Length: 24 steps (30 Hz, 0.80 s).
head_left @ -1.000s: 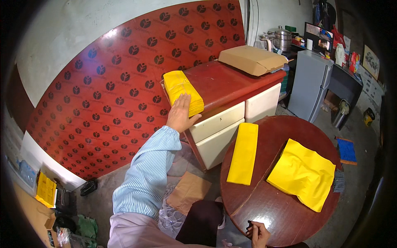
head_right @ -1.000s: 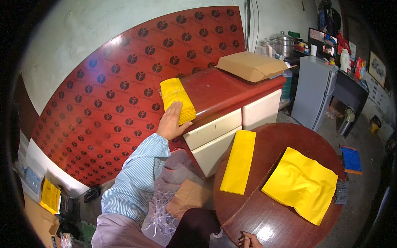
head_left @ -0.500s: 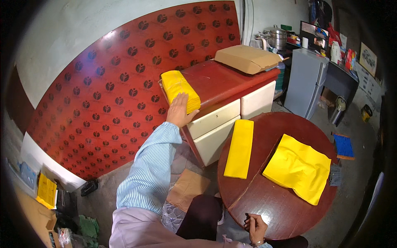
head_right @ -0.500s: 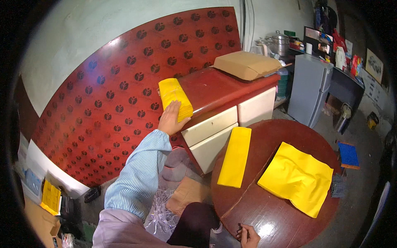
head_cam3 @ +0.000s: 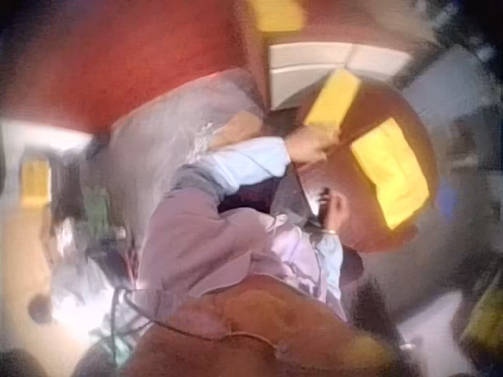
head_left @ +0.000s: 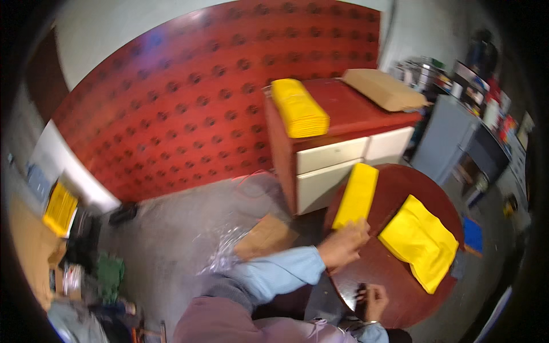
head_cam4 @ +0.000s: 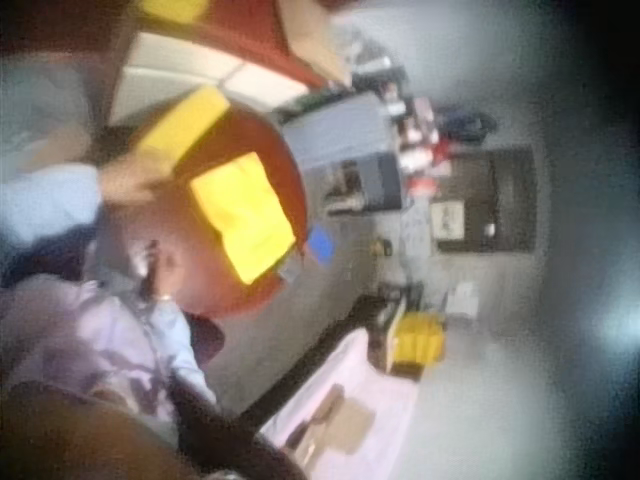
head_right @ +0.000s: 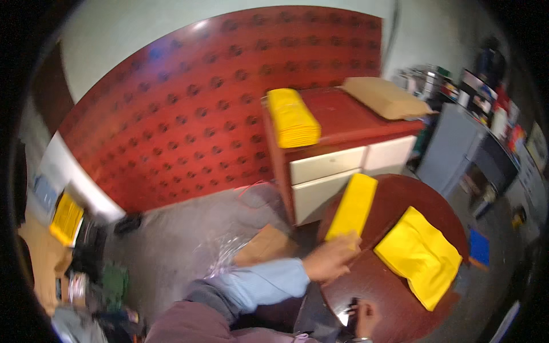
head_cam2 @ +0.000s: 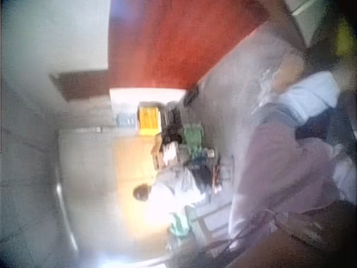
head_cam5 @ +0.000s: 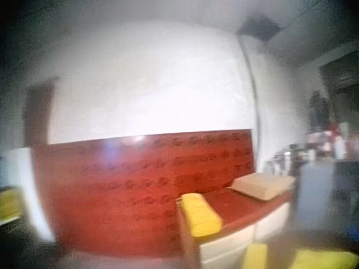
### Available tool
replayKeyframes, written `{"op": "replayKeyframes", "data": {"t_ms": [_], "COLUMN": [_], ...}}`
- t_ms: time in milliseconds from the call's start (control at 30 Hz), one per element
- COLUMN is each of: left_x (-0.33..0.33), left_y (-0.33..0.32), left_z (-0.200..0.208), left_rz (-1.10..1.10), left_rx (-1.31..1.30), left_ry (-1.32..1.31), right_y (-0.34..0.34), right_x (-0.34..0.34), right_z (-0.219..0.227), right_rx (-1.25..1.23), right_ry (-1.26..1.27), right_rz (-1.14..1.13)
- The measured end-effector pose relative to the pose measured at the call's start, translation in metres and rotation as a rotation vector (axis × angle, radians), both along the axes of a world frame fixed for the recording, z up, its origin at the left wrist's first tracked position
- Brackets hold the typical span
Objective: The person folds yellow fabric pieces on a round wooden table, aligning edges and pressing folds flat. They stack completed pieces on a nearby cabinet and continue folding additional pieces.
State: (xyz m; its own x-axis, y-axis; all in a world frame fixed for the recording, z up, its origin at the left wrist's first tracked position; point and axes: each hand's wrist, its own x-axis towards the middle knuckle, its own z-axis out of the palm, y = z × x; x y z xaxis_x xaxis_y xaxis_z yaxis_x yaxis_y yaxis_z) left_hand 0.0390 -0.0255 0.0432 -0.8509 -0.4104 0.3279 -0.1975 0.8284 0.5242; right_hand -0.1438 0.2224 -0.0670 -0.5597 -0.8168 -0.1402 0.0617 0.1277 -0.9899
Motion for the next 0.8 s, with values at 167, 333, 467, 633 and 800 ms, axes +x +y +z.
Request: {"op": "replayKeyframes", "data": {"t_ms": [167,333,467,633,800], "left_x": [0.016,0.033,0.02,0.017,0.014], "left_y": [0.098,0.122,0.117,0.125,0.132], "left_z": [-0.068,-0.115,-0.121,-0.121,-0.12], "left_rz": [0.021,0.036,0.013,0.034,0.081], "left_rx": [0.233,0.264,0.454,0.302,0.289], "left_ry": [0.207,0.309,0.327,0.385,0.55], "right_y": [-0.002,-0.028,-0.043,-0.054,-0.06], "right_x": [-0.112,-0.081,-0.044,-0.008,0.022], "right_z": [0.053,0.068,0.075,0.073,0.07], "right_rx": [-0.038,-0.003,0.05,0.093,0.138], "right_ry": [0.657,0.529,0.43,0.305,0.211], "right_rz": [-0.242,-0.139,-0.025,0.126,0.245]}}
